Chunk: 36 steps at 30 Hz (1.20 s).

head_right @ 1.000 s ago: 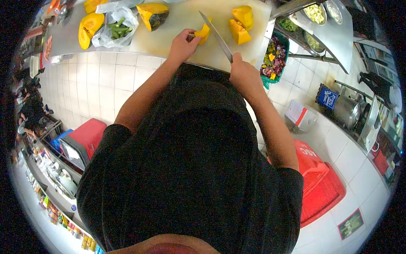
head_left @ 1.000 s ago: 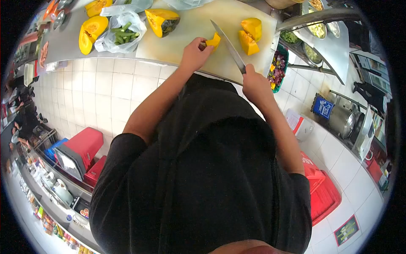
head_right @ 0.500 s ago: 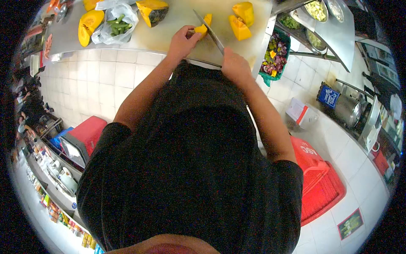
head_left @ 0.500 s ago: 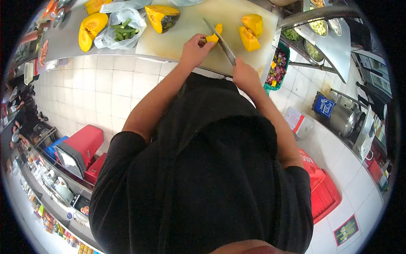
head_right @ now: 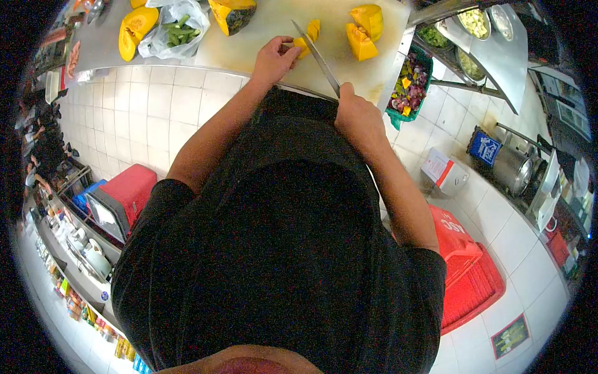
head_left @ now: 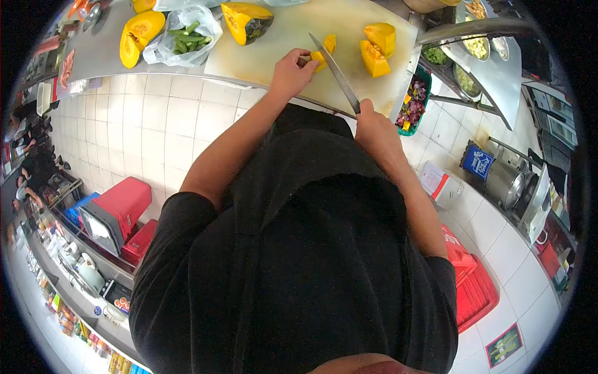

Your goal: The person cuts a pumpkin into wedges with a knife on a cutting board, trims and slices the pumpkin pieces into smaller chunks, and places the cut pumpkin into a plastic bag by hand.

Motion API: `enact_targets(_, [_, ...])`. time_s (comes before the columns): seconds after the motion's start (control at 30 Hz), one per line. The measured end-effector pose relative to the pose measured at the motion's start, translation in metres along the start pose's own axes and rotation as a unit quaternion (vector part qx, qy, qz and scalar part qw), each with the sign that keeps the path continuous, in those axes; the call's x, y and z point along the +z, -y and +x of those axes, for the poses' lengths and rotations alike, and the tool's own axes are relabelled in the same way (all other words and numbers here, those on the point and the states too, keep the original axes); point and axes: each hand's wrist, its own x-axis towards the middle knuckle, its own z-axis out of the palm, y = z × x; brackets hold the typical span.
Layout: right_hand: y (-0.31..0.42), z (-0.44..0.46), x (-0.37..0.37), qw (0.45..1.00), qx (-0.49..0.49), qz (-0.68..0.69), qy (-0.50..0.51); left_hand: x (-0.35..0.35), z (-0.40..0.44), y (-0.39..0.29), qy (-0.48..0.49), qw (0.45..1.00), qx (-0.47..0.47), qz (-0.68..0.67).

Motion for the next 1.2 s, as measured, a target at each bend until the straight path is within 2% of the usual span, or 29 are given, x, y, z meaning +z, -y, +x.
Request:
enact_targets(0.3, [0.006, 0.008, 0.009, 0.999, 0.004, 0.022, 0.030, 0.007, 0.006, 0.015, -0.016, 1.000, 0.025, 0.003])
enact_targets(0.4, [-0.004, 0.042, 0.051, 0.998, -0.030, 0.046, -0.015, 0.005, 0.003, 0.006, -0.010, 0.998, -0.028, -0.053])
enact_targets(0.5, [-0.010, 0.052, 0.053, 0.998, -0.020, 0.059, -0.016, 0.004, 0.004, 0.009, -0.019, 1.000, 0.014, -0.007])
enact_targets(0.6, [-0.020, 0.049, 0.050, 0.989, -0.032, 0.139, -0.029, 0.006, 0.003, 0.011, -0.027, 0.998, 0.004, -0.063])
enact_targets(0.7, [-0.031, 0.032, 0.050, 0.972, -0.038, 0.210, -0.102, 0.008, 0.000, 0.005, -0.068, 0.990, 0.127, 0.015])
enact_targets(0.8, [-0.047, 0.016, 0.042, 0.901, 0.054, 0.430, -0.035, 0.009, 0.005, -0.011, -0.054, 0.975, 0.176, 0.125])
enact_targets(0.9, [-0.073, 0.023, 0.071, 0.889, 0.040, 0.456, 0.004, 0.022, 0.016, -0.018, -0.078, 0.924, 0.265, 0.264])
enact_targets(0.93, [-0.075, 0.029, 0.081, 0.885, 0.007, 0.466, -0.005, 0.026, 0.020, -0.021, -0.075, 0.918, 0.274, 0.276])
enact_targets(1.0, [-0.069, 0.030, 0.089, 0.878, 0.017, 0.479, 0.010, 0.033, 0.026, -0.024, -0.072, 0.906, 0.288, 0.302])
enact_targets(1.03, [-0.065, 0.031, 0.088, 0.874, 0.021, 0.486, 0.018, 0.034, 0.031, -0.025, -0.062, 0.910, 0.277, 0.303])
enact_targets(1.07, [-0.073, 0.049, 0.118, 0.887, -0.030, 0.461, -0.021, 0.036, 0.035, -0.025, -0.050, 0.913, 0.266, 0.304])
enact_targets(1.2, [-0.060, 0.055, 0.107, 0.904, -0.015, 0.427, -0.018, 0.038, 0.045, -0.031, -0.053, 0.938, 0.222, 0.261])
